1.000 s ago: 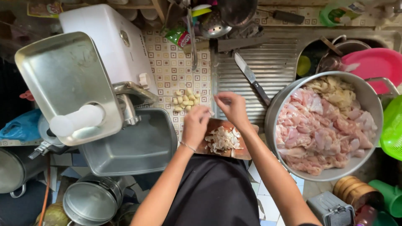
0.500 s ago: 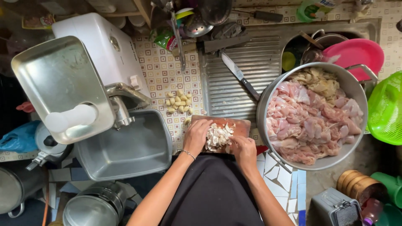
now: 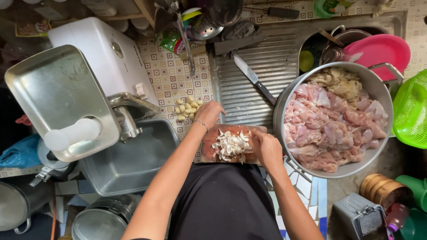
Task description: Peeling and chopping garlic cloves on a wooden cutting board in a kitchen setting.
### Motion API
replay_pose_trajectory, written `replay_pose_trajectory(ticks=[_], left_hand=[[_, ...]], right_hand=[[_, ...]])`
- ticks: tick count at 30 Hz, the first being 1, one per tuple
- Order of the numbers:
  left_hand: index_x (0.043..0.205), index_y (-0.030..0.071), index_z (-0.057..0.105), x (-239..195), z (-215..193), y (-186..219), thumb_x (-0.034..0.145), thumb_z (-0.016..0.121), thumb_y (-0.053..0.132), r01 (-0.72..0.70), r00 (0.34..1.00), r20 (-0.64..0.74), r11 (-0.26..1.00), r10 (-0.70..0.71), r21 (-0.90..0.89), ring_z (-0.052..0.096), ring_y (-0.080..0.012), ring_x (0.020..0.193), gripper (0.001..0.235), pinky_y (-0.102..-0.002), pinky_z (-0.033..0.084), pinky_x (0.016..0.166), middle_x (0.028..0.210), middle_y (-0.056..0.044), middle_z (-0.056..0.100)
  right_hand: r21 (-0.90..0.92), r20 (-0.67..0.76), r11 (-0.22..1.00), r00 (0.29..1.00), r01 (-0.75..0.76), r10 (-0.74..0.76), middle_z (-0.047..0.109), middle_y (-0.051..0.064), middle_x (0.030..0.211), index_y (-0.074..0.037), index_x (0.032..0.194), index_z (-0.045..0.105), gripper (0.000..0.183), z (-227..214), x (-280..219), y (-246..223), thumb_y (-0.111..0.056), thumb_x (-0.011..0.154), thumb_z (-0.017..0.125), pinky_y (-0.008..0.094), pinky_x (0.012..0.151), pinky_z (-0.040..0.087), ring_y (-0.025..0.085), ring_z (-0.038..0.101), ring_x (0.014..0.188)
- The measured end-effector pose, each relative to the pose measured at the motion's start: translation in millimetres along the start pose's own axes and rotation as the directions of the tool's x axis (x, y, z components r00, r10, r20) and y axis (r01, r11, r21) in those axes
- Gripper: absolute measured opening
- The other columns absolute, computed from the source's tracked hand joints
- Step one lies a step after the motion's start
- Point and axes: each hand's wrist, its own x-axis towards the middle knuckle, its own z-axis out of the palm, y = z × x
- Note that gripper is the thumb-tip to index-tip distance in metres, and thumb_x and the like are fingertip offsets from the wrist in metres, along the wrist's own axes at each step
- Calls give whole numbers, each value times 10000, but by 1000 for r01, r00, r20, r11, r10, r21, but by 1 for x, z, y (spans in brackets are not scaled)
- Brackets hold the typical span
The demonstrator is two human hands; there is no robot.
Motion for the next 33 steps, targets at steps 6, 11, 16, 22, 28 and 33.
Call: replay_pose_trajectory(ticks=[6,11,16,22,28,33], left_hand=[[630,281,751,40,29,-30,762,765,197,-230,973,39,922,229,312,732,-293,846,157,-410,611,795,751,-31,718],[707,178,663,57,77,-68,758,785,242,-278,956,13,897,292,344,708,-282,865,148,-416,585,806,828,-49,659],[697,248,642,57,80,-71,755,793,370,-276,949,-48,896,311,348,639,-213,966,203,-378,508,847,851,40,634],[815,323,769,-33,-1,46,821,754,438,-131,990,-44,990,134,58,674,-255,933,116,-390,568,816,855,-4,659],[1058,198,755,-72,-14,64,991,614,404,-403,898,-189,915,397,7,565,-181,869,259,-297,435,780,872,-17,634],[1406,75,518,10,-42,19,1007,541,69,-72,903,-422,997,75,24,483,-416,1311,400,-514,548,976,1440,-239,429]], right_hand=[[140,-41,988,998,63,-57,497,29,603,-132,730,562,290,7,55,2,-282,973,611,378,657,513,279,611,696],[151,-33,983,994,105,-101,618,94,757,-131,917,690,129,66,116,15,-240,949,629,454,711,567,349,654,834],[52,14,997,998,65,-65,649,102,803,-126,962,743,161,91,135,15,-265,914,679,486,721,598,360,690,841],[2,-42,993,992,117,-117,621,135,793,-58,931,705,157,81,130,12,-195,914,629,499,732,584,386,679,845],[194,81,979,994,60,-77,719,134,901,-118,1001,721,171,-5,56,1,-231,908,633,529,807,559,396,680,946],[186,49,982,998,-35,26,747,47,887,-270,981,767,148,23,-7,19,-306,901,648,482,744,576,339,706,847]])
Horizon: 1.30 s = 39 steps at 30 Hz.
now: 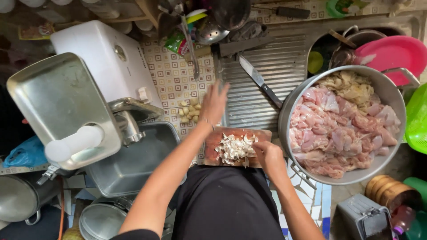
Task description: Peeling and chopping garlic cloves on a wooden cutting board in a kitchen setting.
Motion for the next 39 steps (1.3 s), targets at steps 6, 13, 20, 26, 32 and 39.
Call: replay_pose_trajectory(ticks=[6,13,20,26,32,39], left_hand=[[1487,170,436,58,-16,-13,833,661,-142,242,967,21,944,-253,222,314,-460,1425,759,-480,651,797,1549,-222,290],[1151,58,609,58,40,-60,832,674,-139,88,971,-239,962,-25,257,457,-285,1180,381,-360,574,775,1158,-124,504],[1096,14,656,33,57,-84,1024,510,-5,69,979,-177,981,-102,-183,571,-273,1130,164,-391,531,941,1093,-95,603],[989,37,666,-14,69,-89,987,562,32,-39,999,-36,995,36,-91,556,-245,1074,104,-347,531,902,1037,-68,565],[860,126,667,-11,115,-121,950,573,107,-107,994,-13,988,109,109,574,-189,1010,130,-298,549,878,952,-7,564],[945,184,762,-23,54,-55,889,679,60,-149,958,-258,987,129,-62,676,-146,1008,159,-271,549,934,981,34,697]], right_hand=[[-143,-165,981,974,134,-157,633,13,932,-253,1128,686,222,-1,-36,-18,-202,926,609,357,756,588,236,665,857],[-21,-196,997,977,76,-79,646,-18,913,-202,1125,701,216,-12,-62,-20,-252,915,685,307,729,583,154,686,806],[48,-139,994,985,-94,100,632,-6,792,-182,950,650,223,-9,-73,-9,-314,1046,498,334,751,577,185,690,806],[100,-113,993,991,-65,76,661,51,739,-147,890,659,286,-5,-68,0,-318,1054,499,362,688,576,253,702,735],[154,-115,985,991,83,-65,728,51,748,-127,901,703,180,-1,-49,13,-255,995,618,358,651,572,256,715,737],[-85,-193,976,957,202,-215,588,39,656,-189,895,538,312,1,-30,9,-450,892,708,444,628,562,285,673,708]])
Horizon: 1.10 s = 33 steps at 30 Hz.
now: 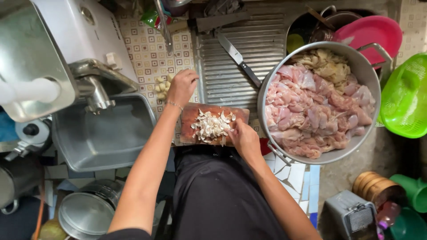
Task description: Peeling and chopping garlic cloves on a wooden cutting board in a kitchen setting.
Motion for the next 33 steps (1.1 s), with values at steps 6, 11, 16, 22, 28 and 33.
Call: replay_pose_trajectory(ticks=[6,11,16,22,28,33], left_hand=[[959,217,785,-87,-35,116,850,787,150,93,995,-10,926,-104,-367,727,-196,899,128,-311,583,803,890,15,769],[1085,191,766,-107,-20,134,942,674,121,139,990,23,913,-141,-383,718,-237,1005,184,-342,589,852,1029,-38,768],[1196,337,713,-110,-34,131,943,682,214,98,995,-5,977,-101,-189,715,-151,938,283,-297,607,777,1119,96,699],[1295,162,642,-143,-53,111,992,604,192,311,938,-108,937,-329,-159,611,-313,1114,307,-438,546,938,1249,-76,548],[1592,41,168,-144,-84,128,1088,364,208,594,800,237,785,-551,-177,405,-489,1374,566,-594,425,1072,1504,-315,371],[1522,13,318,-148,-48,96,1075,347,192,528,837,177,849,-517,-21,607,-417,1137,482,-508,561,854,1341,-199,535]], right_hand=[[37,184,999,983,-7,0,662,171,994,-201,1289,455,278,-8,-5,-3,-161,1017,413,545,714,577,452,683,837],[-116,77,993,997,18,-9,566,46,785,-176,902,577,268,26,-10,24,-407,1021,514,441,547,562,375,683,678],[-59,-12,996,998,-64,63,535,90,849,-160,996,556,189,7,-14,-12,-289,904,659,476,594,565,391,668,762],[-4,-148,988,977,-153,150,570,41,928,-168,873,607,206,37,-39,6,-247,1030,499,387,774,546,313,650,883],[-10,-371,972,904,-233,213,559,218,1029,4,1336,511,363,62,-47,9,-218,1050,533,497,885,492,431,615,988],[154,-122,892,888,-425,444,670,245,1012,-24,1234,616,443,83,-37,52,-378,1118,376,512,890,506,441,659,1018]])
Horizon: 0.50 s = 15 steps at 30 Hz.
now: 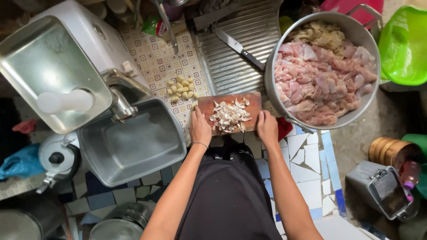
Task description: Peeling and chopping garlic cloves on a wooden cutting board in a kitchen setting.
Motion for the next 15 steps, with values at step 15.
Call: replay_pose_trajectory(ticks=[15], left_hand=[[1423,-11,525,-19,-79,22,1002,530,139,-287,958,-19,958,287,7,609,-395,1131,447,-447,509,945,1178,-209,604]], right_hand=[[479,275,829,946,-288,170,704,249,1116,-100,1302,563,384,-100,-100,-60,-382,1065,453,517,817,574,395,697,938]])
